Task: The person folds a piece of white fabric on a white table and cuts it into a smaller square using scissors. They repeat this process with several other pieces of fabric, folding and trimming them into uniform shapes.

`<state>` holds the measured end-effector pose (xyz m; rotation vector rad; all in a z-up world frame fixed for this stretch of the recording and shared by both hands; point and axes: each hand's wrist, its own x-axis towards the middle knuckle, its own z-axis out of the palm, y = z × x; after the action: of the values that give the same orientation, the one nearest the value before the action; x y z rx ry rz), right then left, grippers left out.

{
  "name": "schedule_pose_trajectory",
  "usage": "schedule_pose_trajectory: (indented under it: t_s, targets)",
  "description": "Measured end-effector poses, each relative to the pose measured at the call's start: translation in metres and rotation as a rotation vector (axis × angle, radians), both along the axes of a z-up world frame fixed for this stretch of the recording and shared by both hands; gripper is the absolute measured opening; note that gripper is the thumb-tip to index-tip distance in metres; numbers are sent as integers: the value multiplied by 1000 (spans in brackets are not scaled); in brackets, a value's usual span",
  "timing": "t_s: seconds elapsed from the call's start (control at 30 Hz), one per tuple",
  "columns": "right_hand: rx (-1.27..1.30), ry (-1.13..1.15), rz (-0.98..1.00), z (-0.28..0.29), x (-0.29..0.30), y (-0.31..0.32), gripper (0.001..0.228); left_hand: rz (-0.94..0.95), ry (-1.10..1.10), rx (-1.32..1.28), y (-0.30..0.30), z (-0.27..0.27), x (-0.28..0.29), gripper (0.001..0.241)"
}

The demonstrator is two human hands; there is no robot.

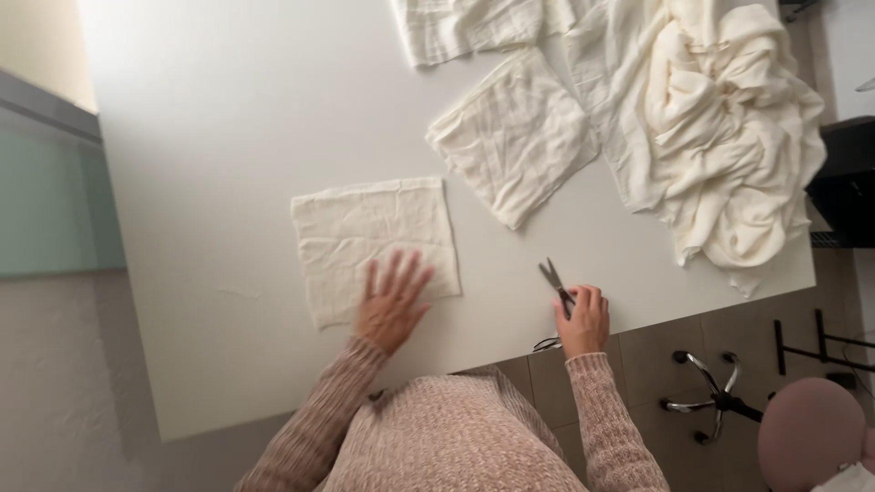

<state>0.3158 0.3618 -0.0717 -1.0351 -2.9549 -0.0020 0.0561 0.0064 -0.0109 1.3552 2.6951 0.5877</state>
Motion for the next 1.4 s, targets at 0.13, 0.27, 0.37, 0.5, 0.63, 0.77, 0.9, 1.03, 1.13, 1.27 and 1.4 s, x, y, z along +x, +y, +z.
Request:
schedule_pose_trajectory:
  t_s: [0.13,0.27,0.37,0.5,0.63,0.77,0.9,1.03,1.13,1.27,1.4]
  targets:
    - [-107,-219,-226,10,-8,-2,40,-3,37,-42,-5,-4,14,64]
    - [-64,-451,-206,19,-34,-11,34,2,53,-46,-18,-25,15,65]
    - [-42,-476,-176,14,-25,-12,34,-19,18,-53,-28,-19,29,64]
    - [-91,-294,-213,24,-10,-27,30,-42,13,-83,-43,-17,52,64]
    - [-614,40,-291,72,8,-85,34,-48,14,-72,-55,-10,75,63]
    - [-1789,638,-500,47,48,-155,48,-37,4,-55,-51,-5,99,60]
    - [-2355,765,-395,74,61,-216,92,-47,8,-36,-24,9,125,58]
    - [-2460,662,-359,86,69,-226,80,-18,34,-77,-19,-20,145,59]
    - [-2341,745,-208,41,79,-233,80,-4,22,-99,-19,-17,146,60]
    - [-2203,759,-345,-16,105,-256,57,-25,-4,-150,-23,-14,158,62]
    - [-2340,797,-361,-22,96,-267,54,-37,5,-156,-21,-14,155,62]
